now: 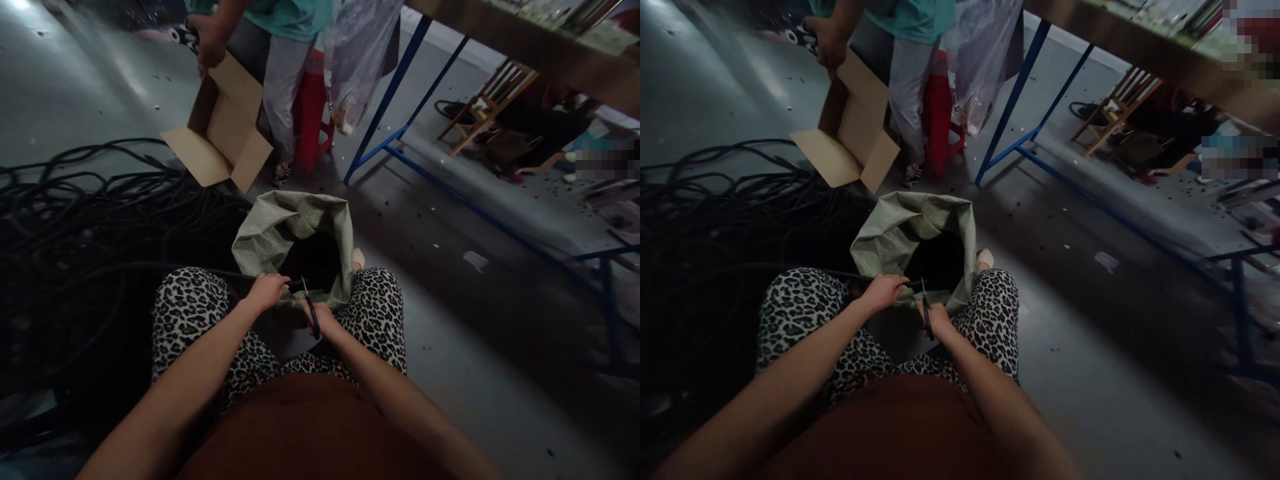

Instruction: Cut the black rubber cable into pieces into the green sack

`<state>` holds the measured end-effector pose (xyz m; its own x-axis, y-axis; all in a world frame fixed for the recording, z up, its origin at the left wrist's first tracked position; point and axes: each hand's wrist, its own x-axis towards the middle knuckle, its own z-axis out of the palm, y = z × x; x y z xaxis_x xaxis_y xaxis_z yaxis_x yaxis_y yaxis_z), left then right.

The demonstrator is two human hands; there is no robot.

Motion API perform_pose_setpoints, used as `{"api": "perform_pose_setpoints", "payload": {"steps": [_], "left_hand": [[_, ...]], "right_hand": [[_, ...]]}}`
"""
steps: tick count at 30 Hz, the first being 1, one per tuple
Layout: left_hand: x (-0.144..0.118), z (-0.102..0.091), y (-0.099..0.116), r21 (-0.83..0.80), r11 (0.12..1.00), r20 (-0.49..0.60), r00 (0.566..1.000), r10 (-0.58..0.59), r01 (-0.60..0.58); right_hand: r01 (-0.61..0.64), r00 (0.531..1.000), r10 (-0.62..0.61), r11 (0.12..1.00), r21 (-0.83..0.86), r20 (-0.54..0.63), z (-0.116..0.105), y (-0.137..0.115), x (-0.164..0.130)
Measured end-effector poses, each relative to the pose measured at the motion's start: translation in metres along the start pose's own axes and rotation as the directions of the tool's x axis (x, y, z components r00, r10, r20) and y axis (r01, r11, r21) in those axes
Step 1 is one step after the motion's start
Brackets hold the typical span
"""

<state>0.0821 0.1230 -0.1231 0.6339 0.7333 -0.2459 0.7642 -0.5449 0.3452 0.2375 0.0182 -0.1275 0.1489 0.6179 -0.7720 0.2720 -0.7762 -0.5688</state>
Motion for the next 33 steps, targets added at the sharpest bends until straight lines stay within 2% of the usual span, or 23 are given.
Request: {"api": "perform_pose_setpoints", "payload": {"steps": [4, 11, 16, 19, 23, 27, 33], "left_hand": [[0.000, 0.003, -0.001, 0.022, 1.000, 0.008, 1.000, 0.008, -0.008], [0.000, 0.003, 0.000, 0.051, 0.999, 0.019, 1.000, 0.001, -0.002], [0.000, -0.004, -0.002, -0.018, 1.000, -0.046, 0.999, -0.020, 0.020], [0.000, -0.011, -0.003, -0.061, 0.998, -0.123, 0.992, -0.039, 0.032], [-0.001, -0.019, -0.005, -0.050, 0.997, -0.214, 0.974, -0.071, 0.061], [-0.002, -0.019, -0.006, -0.072, 0.995, -0.235, 0.968, -0.085, 0.070], [-0.003, -0.015, -0.003, -0.096, 0.995, -0.226, 0.973, -0.038, 0.017]], "right_hand": [[-0.012, 1.000, 0.012, 1.000, -0.024, 0.011, 0.003, 0.005, 0.001], [-0.043, 0.999, 0.042, 0.995, 0.085, 0.012, 0.001, 0.010, 0.000], [-0.053, 0.998, 0.055, 0.980, 0.191, -0.007, -0.003, 0.008, -0.003], [-0.009, 0.999, 0.017, 0.973, 0.230, -0.029, -0.007, 0.005, -0.006], [0.059, 0.998, -0.055, 0.979, 0.195, -0.026, -0.011, 0.004, -0.010], [0.126, 0.990, -0.135, 0.977, 0.171, 0.043, -0.010, 0.007, -0.014], [0.124, 0.986, -0.141, 0.979, 0.165, 0.093, -0.008, 0.005, -0.013]]}}
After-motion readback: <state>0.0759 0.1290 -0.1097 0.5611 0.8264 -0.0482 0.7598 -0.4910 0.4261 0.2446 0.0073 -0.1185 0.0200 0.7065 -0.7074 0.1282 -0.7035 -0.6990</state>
